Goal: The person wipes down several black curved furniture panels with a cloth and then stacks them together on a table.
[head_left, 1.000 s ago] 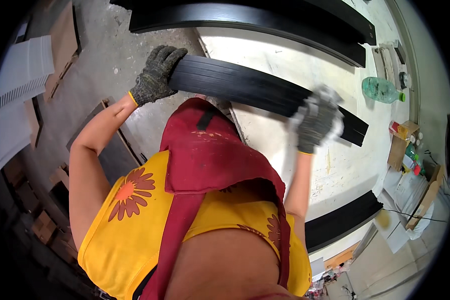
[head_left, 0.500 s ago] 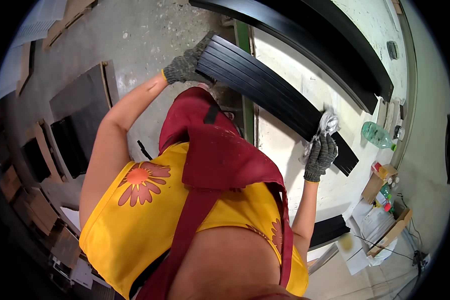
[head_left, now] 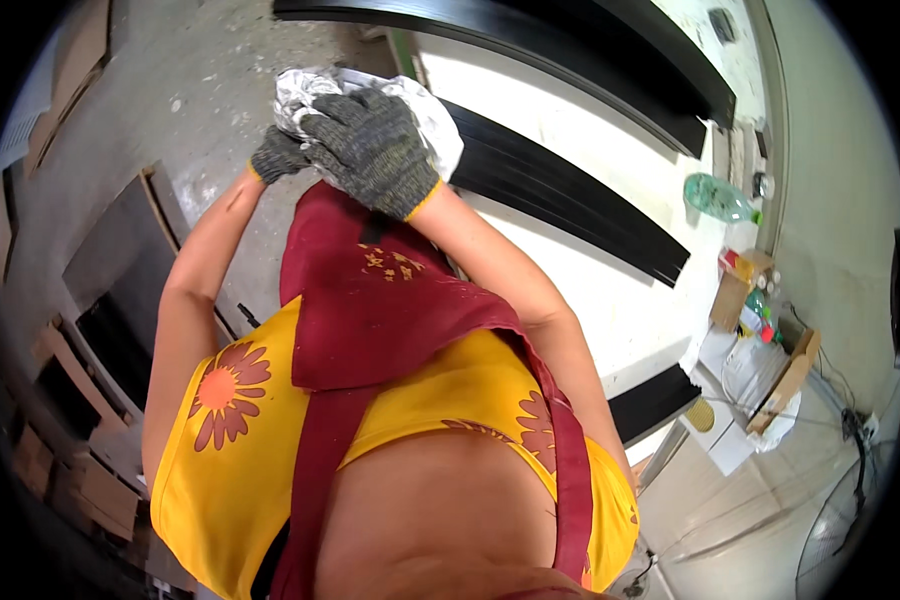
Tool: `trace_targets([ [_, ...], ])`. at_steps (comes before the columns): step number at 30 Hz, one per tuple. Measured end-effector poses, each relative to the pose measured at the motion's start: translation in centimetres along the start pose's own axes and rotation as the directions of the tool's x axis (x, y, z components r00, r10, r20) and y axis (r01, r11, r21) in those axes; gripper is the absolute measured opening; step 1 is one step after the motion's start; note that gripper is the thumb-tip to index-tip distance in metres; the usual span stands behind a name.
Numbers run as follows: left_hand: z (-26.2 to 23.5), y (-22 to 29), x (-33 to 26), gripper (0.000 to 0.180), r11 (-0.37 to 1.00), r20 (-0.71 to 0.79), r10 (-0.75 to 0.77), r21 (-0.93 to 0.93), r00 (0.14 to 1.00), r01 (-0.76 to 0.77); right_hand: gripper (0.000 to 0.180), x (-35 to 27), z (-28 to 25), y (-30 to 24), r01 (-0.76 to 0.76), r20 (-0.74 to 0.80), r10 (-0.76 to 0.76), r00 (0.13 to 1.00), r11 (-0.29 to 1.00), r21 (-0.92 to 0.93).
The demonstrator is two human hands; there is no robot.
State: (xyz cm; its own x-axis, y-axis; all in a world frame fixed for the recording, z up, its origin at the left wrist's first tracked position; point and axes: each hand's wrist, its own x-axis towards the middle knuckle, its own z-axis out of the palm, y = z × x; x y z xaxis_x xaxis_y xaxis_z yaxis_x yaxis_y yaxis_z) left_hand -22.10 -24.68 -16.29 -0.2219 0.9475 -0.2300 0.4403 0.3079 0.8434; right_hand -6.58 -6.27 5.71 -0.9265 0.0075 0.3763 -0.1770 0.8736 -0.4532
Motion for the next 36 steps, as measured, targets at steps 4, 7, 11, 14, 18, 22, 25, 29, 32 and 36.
trace_targets([
  [4, -2.1, 9.1, 1.8, 0.106, 0.957, -0.292, 0.272, -0.013, 0.917, -0.289, 0.027, -9.6, -5.2, 3.3, -0.159, -0.054, 0.149, 0.987, 0.936, -0.314],
  [7, -3.4, 11.3, 1.5, 0.114, 0.962, -0.267, 0.257, -0.02, 0.929, -0.272, 0.026, -16.7, -10.4, 5.4, -0.544, -0.23, 0.493, 0.839, 0.749, -0.379],
  [11, -4.1, 12.0, 1.8, 0.114, 0.946, -0.245, 0.318, 0.141, 0.916, -0.291, 0.027, -28.8, -17.4, 11.3, -0.76, -0.456, 0.61, 0.648, 0.473, -0.446],
  [14, -4.3, 12.7, 1.6, 0.113, 0.951, -0.224, 0.3, 0.144, 0.927, -0.273, 0.029, -37.5, -23.9, 14.3, -0.864, -0.545, 0.703, 0.457, 0.204, -0.461],
  [18, -4.0, 12.1, 1.9, 0.113, 0.967, -0.211, 0.251, 0.005, 0.945, -0.256, 0.046, -44.7, -33.1, 17.6, -0.739, -0.418, 0.896, -0.153, -0.384, -0.554],
  [22, -4.4, 12.0, 1.7, 0.107, 0.928, -0.203, 0.347, 0.214, 0.916, -0.304, 0.033, -31.6, -30.3, 14.3, -0.907, -0.494, 0.774, 0.395, 0.244, -0.343],
  [25, -5.4, 12.3, 3.6, 0.078, 0.7, -0.02, 0.621, 0.464, 0.783, -0.543, 0.032, -20.0, -18.1, 9.1, -0.593, -0.376, 0.464, 0.802, 0.691, -0.414],
  [29, -5.8, 10.4, 2.3, 0.082, 0.699, 0.108, 0.483, 0.551, 0.869, -0.456, 0.039, -10.9, -10.1, 3.5, -0.339, -0.07, 0.335, 0.94, 0.884, -0.322],
  [32, -5.6, 11.2, 2.2, 0.092, 0.862, -0.011, 0.368, 0.38, 0.93, -0.337, 0.035, -17.5, -12.0, 7.5, -0.501, -0.23, 0.449, 0.863, 0.715, -0.488],
  [36, -5.7, 11.2, 2.1, 0.113, 0.931, -0.076, 0.29, 0.252, 0.954, -0.263, 0.038, -32.2, -19.7, 15.8, -0.7, -0.497, 0.591, 0.636, 0.17, -0.694],
])
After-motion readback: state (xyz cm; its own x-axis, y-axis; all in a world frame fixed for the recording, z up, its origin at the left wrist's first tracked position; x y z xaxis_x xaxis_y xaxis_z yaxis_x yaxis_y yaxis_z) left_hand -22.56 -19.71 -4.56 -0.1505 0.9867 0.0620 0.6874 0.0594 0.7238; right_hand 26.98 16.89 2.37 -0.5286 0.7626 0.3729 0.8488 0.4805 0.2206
